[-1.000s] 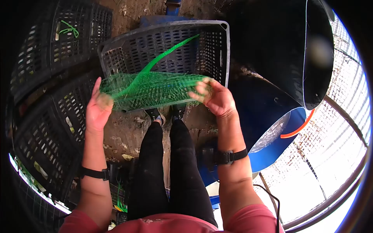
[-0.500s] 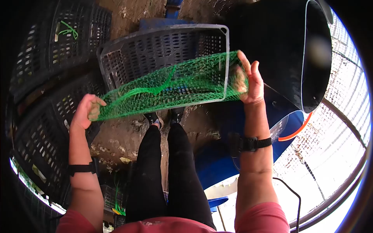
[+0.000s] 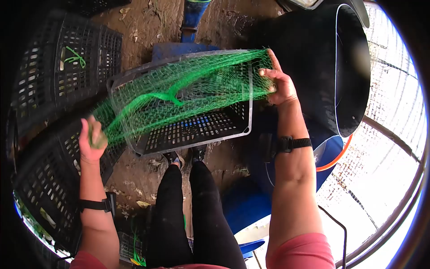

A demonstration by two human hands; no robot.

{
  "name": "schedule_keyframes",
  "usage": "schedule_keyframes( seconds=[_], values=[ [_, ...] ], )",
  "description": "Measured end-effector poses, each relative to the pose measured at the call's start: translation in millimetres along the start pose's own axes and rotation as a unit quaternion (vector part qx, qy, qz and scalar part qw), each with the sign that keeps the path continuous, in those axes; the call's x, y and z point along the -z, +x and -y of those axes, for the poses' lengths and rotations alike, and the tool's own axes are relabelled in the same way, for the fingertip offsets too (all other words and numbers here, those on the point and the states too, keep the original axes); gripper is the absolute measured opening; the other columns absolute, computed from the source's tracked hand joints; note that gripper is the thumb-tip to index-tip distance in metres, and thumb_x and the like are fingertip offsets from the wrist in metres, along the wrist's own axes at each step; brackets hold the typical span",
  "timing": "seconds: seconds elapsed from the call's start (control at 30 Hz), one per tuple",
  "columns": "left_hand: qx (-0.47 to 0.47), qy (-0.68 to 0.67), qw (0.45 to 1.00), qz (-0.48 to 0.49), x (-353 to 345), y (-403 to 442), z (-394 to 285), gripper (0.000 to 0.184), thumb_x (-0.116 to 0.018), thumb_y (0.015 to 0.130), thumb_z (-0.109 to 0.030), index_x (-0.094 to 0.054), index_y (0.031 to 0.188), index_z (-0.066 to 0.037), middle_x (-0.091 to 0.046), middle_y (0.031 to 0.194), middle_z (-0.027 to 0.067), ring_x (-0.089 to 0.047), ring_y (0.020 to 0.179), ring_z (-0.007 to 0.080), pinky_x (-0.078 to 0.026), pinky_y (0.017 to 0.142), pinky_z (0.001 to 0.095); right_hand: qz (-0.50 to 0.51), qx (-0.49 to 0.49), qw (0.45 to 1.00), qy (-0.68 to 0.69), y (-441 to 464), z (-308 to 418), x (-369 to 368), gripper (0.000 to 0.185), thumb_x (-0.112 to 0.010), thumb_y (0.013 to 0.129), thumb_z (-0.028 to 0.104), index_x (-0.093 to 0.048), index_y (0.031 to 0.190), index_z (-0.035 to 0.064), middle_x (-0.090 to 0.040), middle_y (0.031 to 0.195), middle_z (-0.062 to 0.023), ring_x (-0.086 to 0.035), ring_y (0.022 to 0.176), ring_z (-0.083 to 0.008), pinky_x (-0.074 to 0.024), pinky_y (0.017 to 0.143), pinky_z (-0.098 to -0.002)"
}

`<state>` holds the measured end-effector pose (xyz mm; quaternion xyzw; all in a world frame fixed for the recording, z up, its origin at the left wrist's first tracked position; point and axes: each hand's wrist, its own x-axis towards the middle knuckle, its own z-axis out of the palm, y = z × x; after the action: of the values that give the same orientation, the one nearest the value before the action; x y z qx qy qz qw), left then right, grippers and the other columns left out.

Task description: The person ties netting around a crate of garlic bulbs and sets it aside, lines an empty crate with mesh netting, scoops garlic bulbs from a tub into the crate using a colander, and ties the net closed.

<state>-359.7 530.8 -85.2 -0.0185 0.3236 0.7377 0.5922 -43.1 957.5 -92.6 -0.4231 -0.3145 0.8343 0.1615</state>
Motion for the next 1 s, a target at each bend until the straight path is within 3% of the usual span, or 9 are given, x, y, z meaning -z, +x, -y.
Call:
schedule_keyframes(
  seconds=[0.07,0.2,0.3,0.47,0.63,0.73,0.87,0.9,1.0],
  values=[
    [-0.076,-0.054,0.994,-0.058,-5.0,20.1,-0.6,0.04,-0.036,0.097,-0.035,-0.039,0.131,-0.016,-0.039,0.066,-0.0022,-0.027,0.04,0.003,-0.024,0.035,0.0181,0.1,-0.064,0.993,-0.029,10.0,8.0,9.5,0.073,-0.052,0.075,0.004,-0.025,0.141,0.0177,-0.06,0.078,-0.0069,-0.051,0.055,-0.0097,-0.0378,0.043,-0.0189],
    [-0.038,0.01,0.994,-0.103,-16.5,54.3,0.7,0.047,-0.039,0.097,-0.025,-0.025,0.141,-0.019,-0.044,0.078,-0.0019,-0.029,0.046,0.0013,-0.025,0.038,0.0158,0.064,-0.077,0.992,-0.072,33.7,9.2,13.2,0.073,-0.052,0.074,0.004,-0.027,0.141,0.0159,-0.059,0.076,-0.0051,-0.057,0.066,-0.0123,-0.0465,0.059,-0.0227],
    [0.025,0.225,0.956,-0.185,-21.6,69.7,-8.1,0.067,-0.043,0.086,0.0,-0.018,0.144,-0.021,-0.049,0.089,0.0014,-0.032,0.049,0.0007,-0.028,0.041,0.015,0.046,-0.087,0.99,-0.1,47.9,14.4,8.5,0.073,-0.05,0.073,0.003,-0.028,0.141,0.0161,-0.06,0.082,-0.0068,-0.058,0.071,-0.0152,-0.0492,0.07,-0.0282],
    [0.044,0.298,0.922,-0.242,-20.6,84.6,-36.1,0.078,-0.041,0.072,0.004,-0.022,0.143,-0.023,-0.045,0.081,0.0015,-0.03,0.045,0.003,-0.027,0.039,0.0164,0.031,-0.112,0.987,-0.107,75.1,12.8,9.7,0.071,-0.05,0.072,0.004,-0.03,0.14,0.0139,-0.062,0.095,-0.0082,-0.06,0.08,-0.0203,-0.048,0.082,-0.0314],
    [0.101,0.238,0.9,-0.35,42.0,83.2,-16.6,0.082,-0.038,0.067,0.003,-0.027,0.14,-0.032,-0.038,0.064,-0.0006,-0.029,0.04,0.0061,-0.027,0.036,0.0201,0.027,-0.178,0.982,-0.054,111.1,-25.6,62.9,0.035,-0.045,0.079,0.01,-0.057,0.111,0.0004,-0.064,0.1,-0.0095,-0.062,0.09,-0.0222,-0.0496,0.084,-0.0335],
    [0.136,0.192,0.91,-0.34,48.4,66.4,1.2,0.083,-0.037,0.066,0.003,-0.027,0.14,-0.033,-0.038,0.063,-0.0021,-0.03,0.04,0.007,-0.03,0.038,0.0209,-0.016,-0.129,0.991,-0.013,75.9,-48.0,57.2,0.031,-0.046,0.086,0.013,-0.056,0.113,0.0005,-0.064,0.103,-0.0097,-0.062,0.092,-0.0219,-0.0496,0.085,-0.035],
    [0.126,0.196,0.914,-0.331,29.1,27.7,5.0,0.059,-0.049,0.079,-0.003,-0.035,0.135,-0.014,-0.047,0.079,-0.0016,-0.037,0.05,0.0046,-0.032,0.043,0.0181,-0.023,-0.138,0.99,0.004,25.4,-43.5,69.2,0.046,-0.055,0.087,0.036,-0.053,0.118,0.0019,-0.06,0.11,-0.0094,-0.057,0.101,-0.0232,-0.0447,0.091,-0.0391],
    [0.116,0.231,0.918,-0.301,22.7,18.2,11.3,0.053,-0.059,0.082,-0.012,-0.039,0.131,-0.008,-0.048,0.082,-0.002,-0.039,0.056,0.0028,-0.033,0.048,0.0173,-0.033,-0.172,0.984,-0.036,10.2,-42.0,61.8,0.053,-0.063,0.081,0.043,-0.055,0.114,0.0019,-0.06,0.108,-0.0098,-0.055,0.103,-0.0241,-0.0434,0.091,-0.0394],
    [0.139,0.391,0.855,-0.313,26.1,0.8,20.6,0.051,-0.057,0.084,-0.013,-0.039,0.131,-0.008,-0.048,0.084,-0.002,-0.044,0.067,0.0057,-0.037,0.058,0.0202,-0.015,-0.246,0.928,-0.281,-1.4,-48.8,63.4,0.04,-0.071,0.077,0.026,-0.058,0.107,0.003,-0.062,0.099,-0.0078,-0.059,0.091,-0.0216,-0.0464,0.085,-0.0349]
  ],
)
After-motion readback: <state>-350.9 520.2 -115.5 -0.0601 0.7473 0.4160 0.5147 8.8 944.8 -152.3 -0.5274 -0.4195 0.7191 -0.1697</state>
